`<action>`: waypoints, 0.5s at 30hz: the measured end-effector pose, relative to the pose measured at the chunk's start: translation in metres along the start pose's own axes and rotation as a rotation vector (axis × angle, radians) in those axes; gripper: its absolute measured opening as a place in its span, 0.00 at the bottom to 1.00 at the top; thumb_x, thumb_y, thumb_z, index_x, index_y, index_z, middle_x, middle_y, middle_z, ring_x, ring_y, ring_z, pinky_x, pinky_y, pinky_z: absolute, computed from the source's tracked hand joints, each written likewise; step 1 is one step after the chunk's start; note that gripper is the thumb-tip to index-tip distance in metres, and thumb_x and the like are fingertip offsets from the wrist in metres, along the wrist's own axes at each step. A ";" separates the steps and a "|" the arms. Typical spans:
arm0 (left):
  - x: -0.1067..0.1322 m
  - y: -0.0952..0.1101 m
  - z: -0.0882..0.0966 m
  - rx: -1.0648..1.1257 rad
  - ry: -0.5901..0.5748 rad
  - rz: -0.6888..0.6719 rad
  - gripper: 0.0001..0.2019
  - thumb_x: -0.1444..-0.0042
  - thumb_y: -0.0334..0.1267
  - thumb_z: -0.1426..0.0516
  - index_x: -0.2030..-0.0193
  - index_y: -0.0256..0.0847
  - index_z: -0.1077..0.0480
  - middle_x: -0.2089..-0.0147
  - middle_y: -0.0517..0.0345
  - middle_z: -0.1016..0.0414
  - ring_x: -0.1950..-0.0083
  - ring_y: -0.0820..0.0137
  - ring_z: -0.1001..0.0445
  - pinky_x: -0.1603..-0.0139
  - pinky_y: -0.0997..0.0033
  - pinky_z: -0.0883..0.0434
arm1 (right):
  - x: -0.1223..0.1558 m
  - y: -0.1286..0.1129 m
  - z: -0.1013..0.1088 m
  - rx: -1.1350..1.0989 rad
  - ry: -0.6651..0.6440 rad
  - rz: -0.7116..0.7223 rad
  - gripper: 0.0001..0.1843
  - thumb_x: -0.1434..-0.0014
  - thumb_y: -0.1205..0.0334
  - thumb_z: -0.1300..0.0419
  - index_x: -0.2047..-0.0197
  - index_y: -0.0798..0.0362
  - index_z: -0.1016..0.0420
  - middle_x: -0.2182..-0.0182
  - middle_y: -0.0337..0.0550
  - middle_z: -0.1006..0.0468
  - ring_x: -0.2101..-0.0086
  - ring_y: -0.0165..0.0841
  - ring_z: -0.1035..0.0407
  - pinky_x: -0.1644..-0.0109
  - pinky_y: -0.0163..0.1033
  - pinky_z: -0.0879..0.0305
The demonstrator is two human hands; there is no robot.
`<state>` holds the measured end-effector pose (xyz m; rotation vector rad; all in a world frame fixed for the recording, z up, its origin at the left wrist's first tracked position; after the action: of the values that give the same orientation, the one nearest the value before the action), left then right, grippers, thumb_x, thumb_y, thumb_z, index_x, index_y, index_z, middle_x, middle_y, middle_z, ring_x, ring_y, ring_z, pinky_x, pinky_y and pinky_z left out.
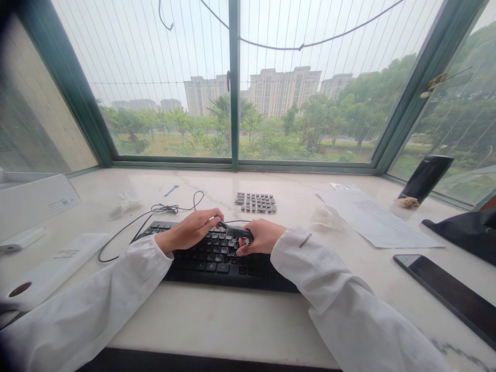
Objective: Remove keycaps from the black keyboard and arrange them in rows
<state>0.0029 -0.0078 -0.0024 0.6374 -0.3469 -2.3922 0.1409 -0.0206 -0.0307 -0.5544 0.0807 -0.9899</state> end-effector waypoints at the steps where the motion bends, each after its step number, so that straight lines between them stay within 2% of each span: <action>1: 0.000 0.000 0.000 -0.003 -0.002 -0.003 0.14 0.33 0.41 0.58 0.58 0.40 0.33 0.62 0.56 0.27 0.61 0.68 0.29 0.58 0.70 0.34 | 0.000 0.000 -0.001 -0.007 -0.001 0.001 0.17 0.53 0.47 0.35 0.68 0.53 0.24 0.78 0.33 0.30 0.73 0.29 0.35 0.70 0.32 0.44; 8: 0.001 0.007 0.002 -0.017 -0.008 -0.033 0.14 0.33 0.41 0.56 0.58 0.40 0.32 0.62 0.55 0.25 0.61 0.68 0.28 0.60 0.71 0.33 | 0.000 -0.004 -0.006 -0.067 -0.021 0.027 0.14 0.56 0.52 0.32 0.70 0.52 0.24 0.75 0.33 0.26 0.72 0.29 0.34 0.69 0.33 0.42; 15: 0.001 0.007 0.001 -0.037 0.000 -0.045 0.13 0.33 0.40 0.55 0.58 0.40 0.32 0.62 0.57 0.25 0.62 0.69 0.28 0.61 0.72 0.34 | 0.001 -0.011 -0.009 -0.083 -0.053 0.067 0.11 0.55 0.57 0.33 0.69 0.53 0.25 0.77 0.33 0.28 0.73 0.29 0.35 0.68 0.33 0.43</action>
<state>0.0057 -0.0139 0.0011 0.6338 -0.2907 -2.4354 0.1305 -0.0297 -0.0328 -0.6499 0.0932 -0.9093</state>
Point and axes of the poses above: each hand's wrist, its own x-axis away from the middle knuckle, its own z-axis out of the back of the hand, y = z × x, the point moved 8 cm from there along -x, towards the middle knuckle
